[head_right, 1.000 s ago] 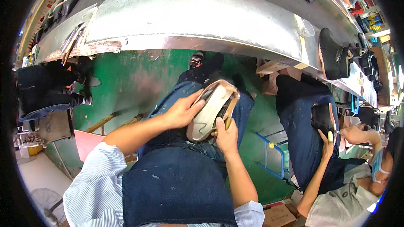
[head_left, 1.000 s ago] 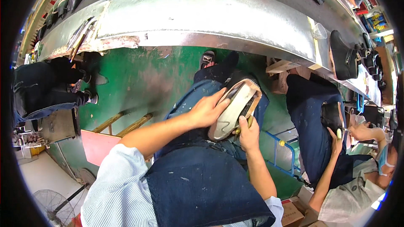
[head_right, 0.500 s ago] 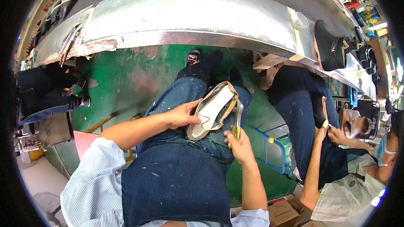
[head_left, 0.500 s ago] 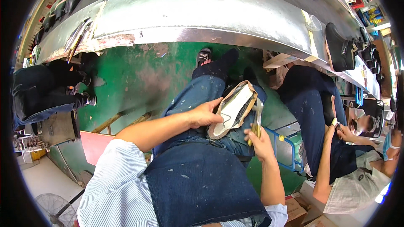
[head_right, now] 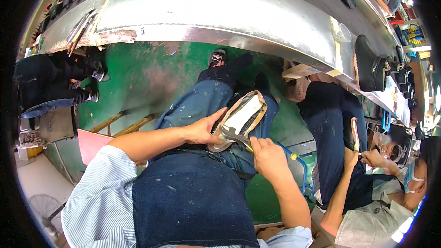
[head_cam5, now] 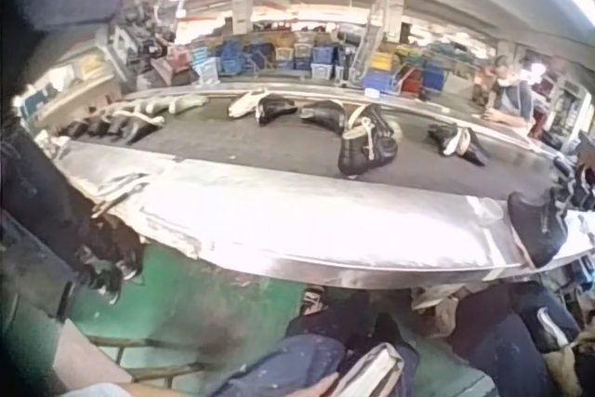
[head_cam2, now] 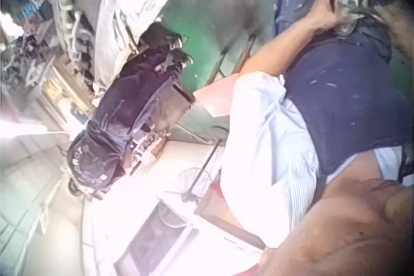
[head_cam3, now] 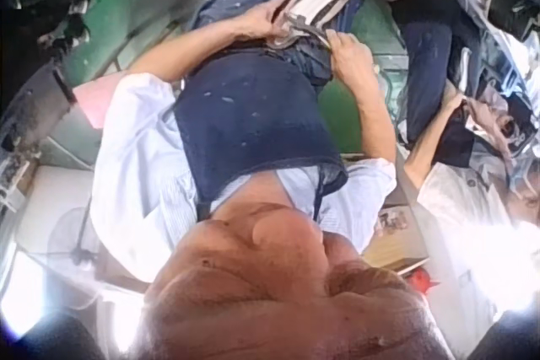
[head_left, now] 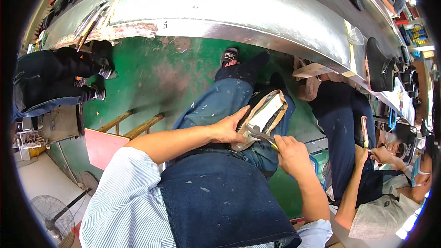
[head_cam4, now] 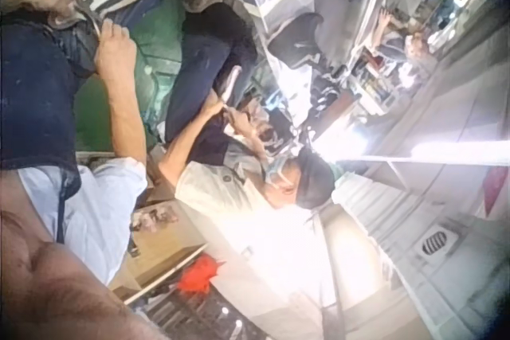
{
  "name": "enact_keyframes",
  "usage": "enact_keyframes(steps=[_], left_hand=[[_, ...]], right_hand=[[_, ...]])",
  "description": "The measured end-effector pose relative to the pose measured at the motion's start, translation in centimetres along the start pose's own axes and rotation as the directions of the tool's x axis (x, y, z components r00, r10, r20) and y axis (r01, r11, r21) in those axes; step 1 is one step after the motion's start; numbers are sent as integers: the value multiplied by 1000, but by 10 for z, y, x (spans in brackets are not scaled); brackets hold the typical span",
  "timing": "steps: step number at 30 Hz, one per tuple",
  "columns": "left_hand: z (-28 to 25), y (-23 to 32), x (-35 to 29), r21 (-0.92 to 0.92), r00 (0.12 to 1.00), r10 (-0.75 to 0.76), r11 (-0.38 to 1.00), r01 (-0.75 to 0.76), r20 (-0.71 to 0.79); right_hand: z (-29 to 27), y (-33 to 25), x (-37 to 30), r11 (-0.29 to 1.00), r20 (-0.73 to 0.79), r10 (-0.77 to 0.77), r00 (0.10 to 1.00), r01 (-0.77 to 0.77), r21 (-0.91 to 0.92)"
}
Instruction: Manually lasting shoes by pulling the upper material over the last and hammering it into place on an assembly line.
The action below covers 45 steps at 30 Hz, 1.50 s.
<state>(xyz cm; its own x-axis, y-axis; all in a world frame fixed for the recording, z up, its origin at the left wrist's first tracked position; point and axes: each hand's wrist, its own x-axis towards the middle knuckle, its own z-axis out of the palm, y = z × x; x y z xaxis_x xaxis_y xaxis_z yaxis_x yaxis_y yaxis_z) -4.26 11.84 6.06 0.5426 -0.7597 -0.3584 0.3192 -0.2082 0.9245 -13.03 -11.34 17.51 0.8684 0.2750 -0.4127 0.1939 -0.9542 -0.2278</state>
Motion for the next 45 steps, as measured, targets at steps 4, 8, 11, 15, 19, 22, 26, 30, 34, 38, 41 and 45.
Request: enact_keyframes(steps=[4, 8, 11, 15, 19, 22, 26, 30, 34, 38, 41, 45], left_hand=[[-6, -4, 6, -368, 992, -43, 926, 83, 117], [2, -10, 11, -191, 998, 55, 980, -47, 34], [7, -8, 10, 224, 997, 78, 972, -72, -19], [15, 0, 10, 371, 998, 48, 928, -27, -47], [21, 10, 9, 370, 998, 36, 929, -18, -41], [24, 20, 9, 414, 1000, 11, 910, 1, -25], [29, 18, 10, 443, 998, 33, 896, -10, -46], [32, 15, 12, 528, 998, 68, 848, -49, -16], [25, 34, 9, 483, 997, -32, 876, -8, 73], [11, 4, 49, -365, 960, -201, 923, 118, -197], [13, -4, 62, -414, 931, -299, 890, 192, -210], [18, -5, 51, -429, 927, -340, 869, 246, -157]], right_hand=[[9, -11, 9, 907, 48, -68, 997, 41, 418], [12, -4, 6, 837, 46, -7, 999, -20, 546], [14, 5, -12, 818, 32, 46, 998, -56, 572], [9, 17, -14, 770, 63, 157, 986, -162, 617], [-2, 22, -8, 761, 119, 161, 980, -200, 617], [-14, 26, -3, 749, 215, 146, 966, -250, 614], [-36, 25, 5, 747, 361, 142, 922, -339, 572], [-47, 24, 8, 752, 391, 159, 907, -367, 547], [-56, 34, 19, 799, 470, 117, 875, -364, 479], [-72, 31, 34, 870, 464, 61, 884, -275, 410], [-87, 15, 53, 948, 579, 92, 810, -249, 198], [-97, 18, 74, 981, 671, 55, 739, -167, 103]])
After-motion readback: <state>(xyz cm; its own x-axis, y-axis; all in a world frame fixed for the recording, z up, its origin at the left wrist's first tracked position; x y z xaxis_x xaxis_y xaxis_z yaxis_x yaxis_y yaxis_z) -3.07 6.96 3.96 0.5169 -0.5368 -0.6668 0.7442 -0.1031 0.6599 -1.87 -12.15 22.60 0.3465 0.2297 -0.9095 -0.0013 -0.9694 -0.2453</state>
